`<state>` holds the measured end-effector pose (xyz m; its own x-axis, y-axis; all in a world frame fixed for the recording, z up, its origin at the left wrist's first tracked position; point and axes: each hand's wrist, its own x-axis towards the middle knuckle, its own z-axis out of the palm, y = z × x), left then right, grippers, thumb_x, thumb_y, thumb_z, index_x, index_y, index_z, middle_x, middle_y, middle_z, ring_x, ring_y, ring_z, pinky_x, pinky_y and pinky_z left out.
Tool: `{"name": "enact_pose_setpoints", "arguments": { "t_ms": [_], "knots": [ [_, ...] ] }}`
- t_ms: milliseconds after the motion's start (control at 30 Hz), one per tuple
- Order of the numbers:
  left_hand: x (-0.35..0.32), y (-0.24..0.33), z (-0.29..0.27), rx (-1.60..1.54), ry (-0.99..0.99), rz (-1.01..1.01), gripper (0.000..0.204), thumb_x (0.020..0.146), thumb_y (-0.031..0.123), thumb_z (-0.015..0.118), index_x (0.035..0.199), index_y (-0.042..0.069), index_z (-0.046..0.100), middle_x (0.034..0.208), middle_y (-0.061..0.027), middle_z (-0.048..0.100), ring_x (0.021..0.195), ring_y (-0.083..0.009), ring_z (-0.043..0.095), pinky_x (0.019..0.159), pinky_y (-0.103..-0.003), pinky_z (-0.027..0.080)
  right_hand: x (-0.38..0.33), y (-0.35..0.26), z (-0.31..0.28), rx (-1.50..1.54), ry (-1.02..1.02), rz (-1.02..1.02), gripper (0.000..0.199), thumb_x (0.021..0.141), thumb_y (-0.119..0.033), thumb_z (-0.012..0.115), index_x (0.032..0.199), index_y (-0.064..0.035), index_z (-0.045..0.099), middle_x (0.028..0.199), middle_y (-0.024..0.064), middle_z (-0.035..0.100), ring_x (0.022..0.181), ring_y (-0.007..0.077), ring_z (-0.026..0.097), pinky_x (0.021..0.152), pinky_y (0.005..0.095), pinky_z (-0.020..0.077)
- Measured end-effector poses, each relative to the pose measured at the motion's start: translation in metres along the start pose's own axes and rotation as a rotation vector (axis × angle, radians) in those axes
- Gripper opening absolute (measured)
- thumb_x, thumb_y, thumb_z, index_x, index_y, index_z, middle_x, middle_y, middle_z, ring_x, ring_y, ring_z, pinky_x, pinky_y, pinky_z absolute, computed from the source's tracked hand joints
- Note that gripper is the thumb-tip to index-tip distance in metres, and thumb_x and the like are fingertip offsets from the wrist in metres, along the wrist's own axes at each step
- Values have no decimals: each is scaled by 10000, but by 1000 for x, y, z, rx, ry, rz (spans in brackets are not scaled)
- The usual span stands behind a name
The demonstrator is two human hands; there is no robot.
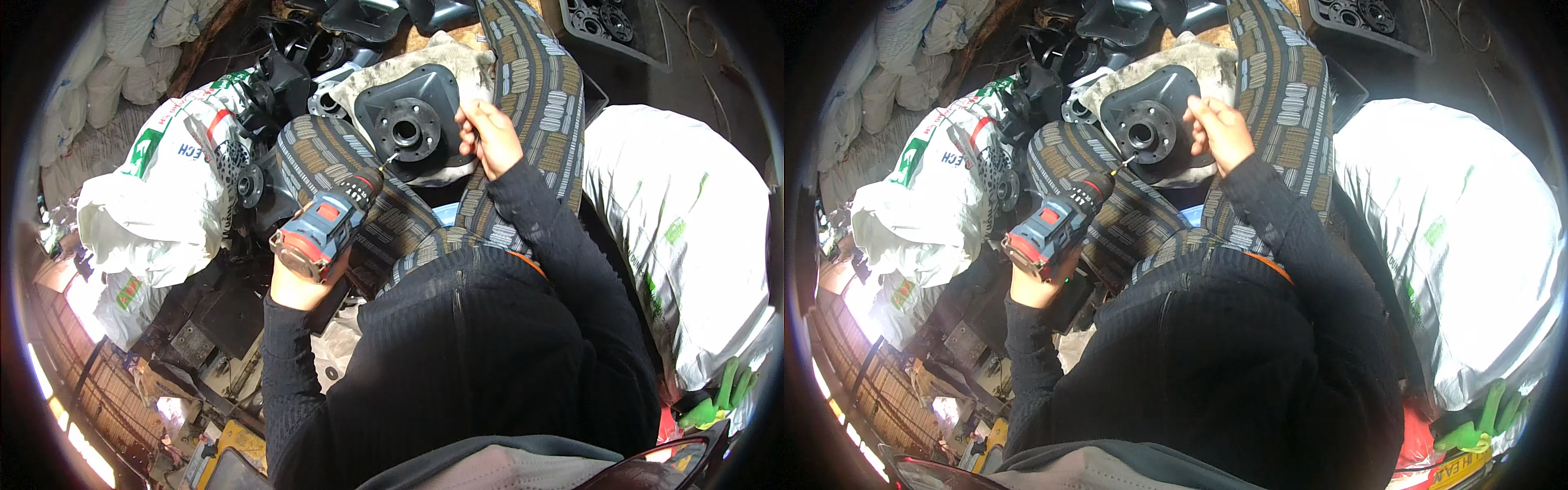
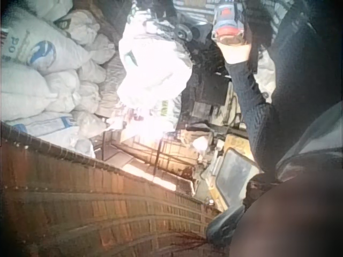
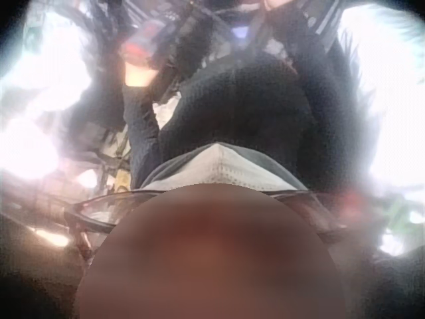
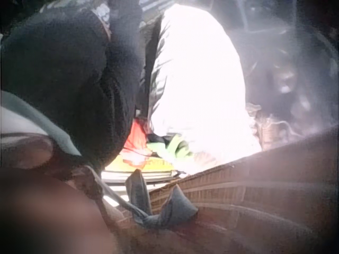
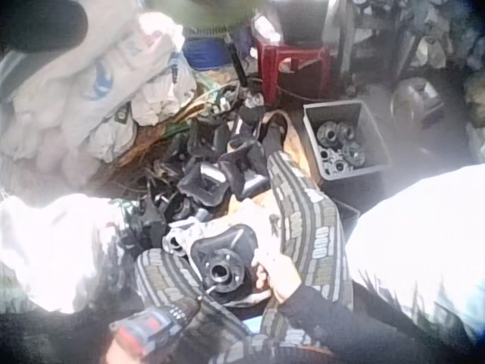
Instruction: The person uses a cordless drill to fasten small metal rings into black plastic components. They repeatedly pick up parts, align them, and drive fasteners into place, then set the finished pieces aside.
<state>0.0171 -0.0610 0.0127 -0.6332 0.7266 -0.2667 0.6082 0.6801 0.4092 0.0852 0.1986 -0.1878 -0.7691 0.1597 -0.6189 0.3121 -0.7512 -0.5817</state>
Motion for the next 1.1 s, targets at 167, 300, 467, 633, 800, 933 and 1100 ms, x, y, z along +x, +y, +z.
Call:
{"name": "enact_pose_setpoints", "arguments": {
  "t_ms": [167, 300, 467, 633, 800, 933, 1100],
  "knots": [
    [19, -1, 6, -118, -82, -81, 401, 718, 100, 721, 1100, 51, 609, 1069, -127, 630, 989, -312, 618, 856, -400, 494, 16, -4, 6, -406, 96, 10, 320, 969, -318, 540, 936, -44, 703, 608, -81, 453, 529, -4, 384, 461, 191, 335],
    [34, 5, -2, -143, -220, -130, 428, 701, 77, 687, 1119, 59, 598, 1103, -139, 619, 1034, -322, 606, 915, -385, 483, 14, -1, 24, -724, 97, -184, 358, 859, -362, 688, 823, -6, 697, 615, -39, 589, 575, 46, 505, 542, 249, 407],
    [53, 18, -7, -82, -308, -206, 383, 689, 38, 647, 1071, 62, 618, 1080, -125, 631, 1019, -315, 608, 896, -389, 491, 18, 1, 26, -699, 16, 3, 312, 835, -314, 723, 755, -18, 666, 563, -60, 486, 542, 18, 379, 488, 231, 302],
    [63, 14, -9, 76, -495, -17, 485, 806, 167, 657, 1250, 46, 503, 1209, -124, 569, 1038, -237, 604, 874, -297, 504, 19, -6, 25, -584, -46, 34, 297, 868, -240, 691, 705, -1, 620, 574, -75, 436, 562, 11, 344, 488, 230, 276],
    [58, 21, 1, -425, -533, -527, 343, 990, 121, 341, 1316, 41, 412, 1248, -143, 537, 1142, -231, 529, 989, -358, 426, 22, -8, 21, -605, -101, 22, 302, 875, -206, 681, 672, -5, 584, 584, -72, 422, 579, 9, 336, 494, 231, 281],
    [50, 11, 14, -620, -545, -568, 347, 988, 119, 330, 1315, 29, 400, 1258, -146, 528, 1165, -241, 515, 1003, -377, 418, 22, -11, 27, -595, -61, 18, 316, 874, -192, 677, 646, -13, 550, 586, -68, 402, 574, 15, 329, 493, 236, 276],
    [43, 5, 24, -487, -406, -447, 398, 863, 106, 530, 1251, 43, 472, 1184, -127, 580, 1107, -268, 560, 959, -368, 454, 20, -7, 23, -646, -90, -13, 373, 880, -245, 665, 620, -23, 517, 564, -44, 388, 566, 35, 322, 488, 264, 274]
  ]
}}
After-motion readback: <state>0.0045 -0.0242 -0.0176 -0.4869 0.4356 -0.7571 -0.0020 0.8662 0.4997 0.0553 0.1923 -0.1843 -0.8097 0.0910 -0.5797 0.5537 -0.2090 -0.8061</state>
